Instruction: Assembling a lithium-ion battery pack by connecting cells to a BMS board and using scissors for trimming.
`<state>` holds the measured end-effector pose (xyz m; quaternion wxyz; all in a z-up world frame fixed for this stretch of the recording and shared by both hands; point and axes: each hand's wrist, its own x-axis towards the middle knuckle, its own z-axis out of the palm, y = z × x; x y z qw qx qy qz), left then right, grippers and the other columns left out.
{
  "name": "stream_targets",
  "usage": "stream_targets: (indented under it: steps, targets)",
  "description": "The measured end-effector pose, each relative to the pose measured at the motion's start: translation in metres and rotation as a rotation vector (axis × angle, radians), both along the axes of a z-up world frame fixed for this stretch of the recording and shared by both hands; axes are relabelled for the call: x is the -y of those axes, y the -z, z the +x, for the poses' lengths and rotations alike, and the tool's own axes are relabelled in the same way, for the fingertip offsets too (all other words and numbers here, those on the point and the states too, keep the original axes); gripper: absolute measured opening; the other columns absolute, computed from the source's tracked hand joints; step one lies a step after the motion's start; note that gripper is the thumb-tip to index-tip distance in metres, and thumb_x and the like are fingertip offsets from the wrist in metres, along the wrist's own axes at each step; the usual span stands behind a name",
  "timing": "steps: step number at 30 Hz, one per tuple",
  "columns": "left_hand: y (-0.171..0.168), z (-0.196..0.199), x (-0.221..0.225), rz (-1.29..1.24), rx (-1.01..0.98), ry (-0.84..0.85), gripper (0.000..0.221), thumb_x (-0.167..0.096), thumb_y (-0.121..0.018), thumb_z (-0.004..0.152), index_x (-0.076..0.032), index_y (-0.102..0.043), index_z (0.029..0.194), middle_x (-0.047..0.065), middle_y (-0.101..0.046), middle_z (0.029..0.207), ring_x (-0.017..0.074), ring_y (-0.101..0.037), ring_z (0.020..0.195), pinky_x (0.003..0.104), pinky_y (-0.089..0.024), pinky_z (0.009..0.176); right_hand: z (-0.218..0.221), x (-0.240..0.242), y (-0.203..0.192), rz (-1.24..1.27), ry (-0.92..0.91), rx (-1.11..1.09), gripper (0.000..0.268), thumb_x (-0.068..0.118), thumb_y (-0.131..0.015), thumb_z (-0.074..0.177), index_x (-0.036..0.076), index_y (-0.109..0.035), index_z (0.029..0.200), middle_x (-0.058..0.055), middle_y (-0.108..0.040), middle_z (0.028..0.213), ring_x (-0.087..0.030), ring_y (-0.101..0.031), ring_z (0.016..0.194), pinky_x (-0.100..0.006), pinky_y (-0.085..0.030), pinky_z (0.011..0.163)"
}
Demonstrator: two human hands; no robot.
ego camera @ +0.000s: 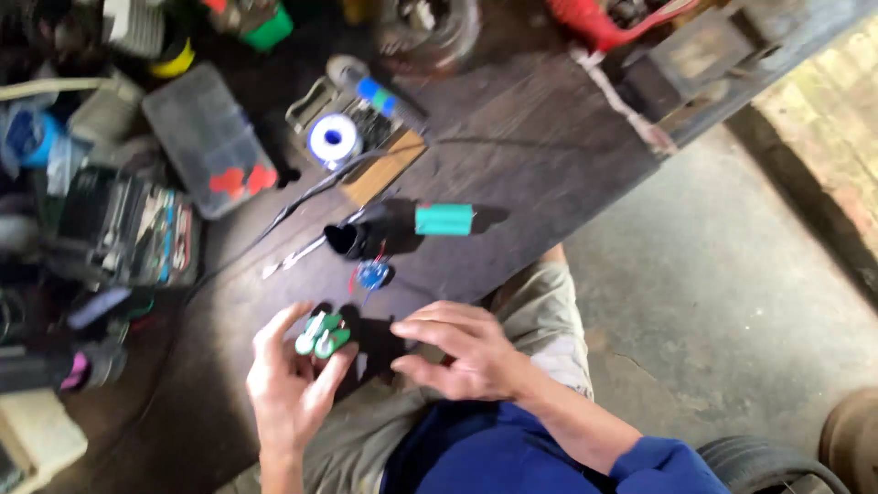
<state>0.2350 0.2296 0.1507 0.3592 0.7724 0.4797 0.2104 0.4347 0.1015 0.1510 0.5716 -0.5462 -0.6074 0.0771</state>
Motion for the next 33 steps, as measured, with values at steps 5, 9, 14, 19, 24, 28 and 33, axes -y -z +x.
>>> stream_targets:
  steps: [5, 9, 14, 19, 24, 28, 33]
  targets:
    - [0.014, 0.017, 0.026, 0.285, 0.029, -0.196, 0.076, -0.024, -0.094, 0.067, -0.004, -0.063, 0.134, 0.006, -0.061, 0.103, 0.0131, -0.052, 0.061, 0.029, -0.051, 0.07, 0.12, 0.024, -0.035, -0.047, 0.295, 0.096, 0.007, 0.006, -0.074, 0.094, 0.003, -0.072, 0.1, -0.011, -0.075, 0.092, -0.024, -0.074, 0.082, -0.033, -0.061, 0.074]
    - [0.025, 0.021, 0.03, 0.427, 0.004, -0.221, 0.062, -0.023, -0.092, 0.078, 0.002, -0.067, 0.129, 0.01, -0.068, 0.106, 0.0149, -0.054, 0.06, 0.029, -0.05, 0.064, 0.23, 0.018, -0.045, -0.132, 0.639, 0.114, 0.008, 0.0, -0.063, 0.111, -0.002, -0.071, 0.111, -0.014, -0.074, 0.099, -0.016, -0.064, 0.08, -0.024, -0.049, 0.071]
    - [-0.007, 0.036, 0.029, 0.246, -0.018, -0.135, 0.053, -0.011, -0.074, 0.088, -0.002, -0.061, 0.139, 0.004, -0.075, 0.117, 0.0105, -0.045, 0.053, 0.023, -0.046, 0.06, 0.359, -0.021, -0.052, -0.073, 0.64, 0.272, 0.015, -0.013, -0.064, 0.108, -0.003, -0.075, 0.104, -0.012, -0.074, 0.092, -0.011, -0.051, 0.067, -0.022, -0.037, 0.059]
    - [-0.021, 0.046, 0.03, 0.115, -0.113, -0.148, 0.062, -0.011, -0.069, 0.088, -0.007, -0.054, 0.148, 0.006, -0.073, 0.129, 0.0138, -0.072, 0.086, 0.024, -0.052, 0.065, 0.447, -0.069, -0.013, -0.36, 0.781, 0.248, 0.03, -0.009, -0.061, 0.092, 0.018, -0.073, 0.088, 0.007, -0.073, 0.087, -0.004, -0.066, 0.078, -0.022, -0.058, 0.071]
    - [0.001, 0.033, 0.023, 0.04, -0.041, -0.227, 0.08, -0.007, -0.077, 0.075, -0.003, -0.05, 0.15, 0.013, -0.067, 0.132, 0.0144, -0.06, 0.072, 0.024, -0.043, 0.06, 0.48, -0.108, 0.022, -0.425, 0.899, 0.644, 0.03, 0.012, -0.085, 0.083, 0.016, -0.086, 0.113, -0.013, -0.08, 0.109, -0.042, -0.071, 0.092, -0.058, -0.053, 0.067]
    - [0.002, 0.034, 0.025, -0.029, -0.049, -0.292, 0.082, -0.006, -0.08, 0.073, -0.004, -0.05, 0.149, 0.014, -0.068, 0.132, 0.0176, -0.062, 0.075, 0.027, -0.044, 0.063, 0.497, -0.123, 0.026, -0.447, 0.934, 0.717, 0.036, -0.003, -0.085, 0.078, 0.007, -0.08, 0.112, -0.021, -0.067, 0.116, -0.04, -0.07, 0.092, -0.054, -0.059, 0.077]
    - [0.009, 0.03, 0.023, -0.048, 0.005, -0.322, 0.077, -0.003, -0.082, 0.072, -0.004, -0.053, 0.143, 0.014, -0.07, 0.128, 0.0193, -0.068, 0.08, 0.027, -0.047, 0.063, 0.52, -0.123, 0.023, -0.808, 0.977, 0.611, 0.024, 0.025, -0.083, 0.101, 0.002, -0.079, 0.107, -0.019, -0.07, 0.107, -0.033, -0.063, 0.102, -0.049, -0.052, 0.091]
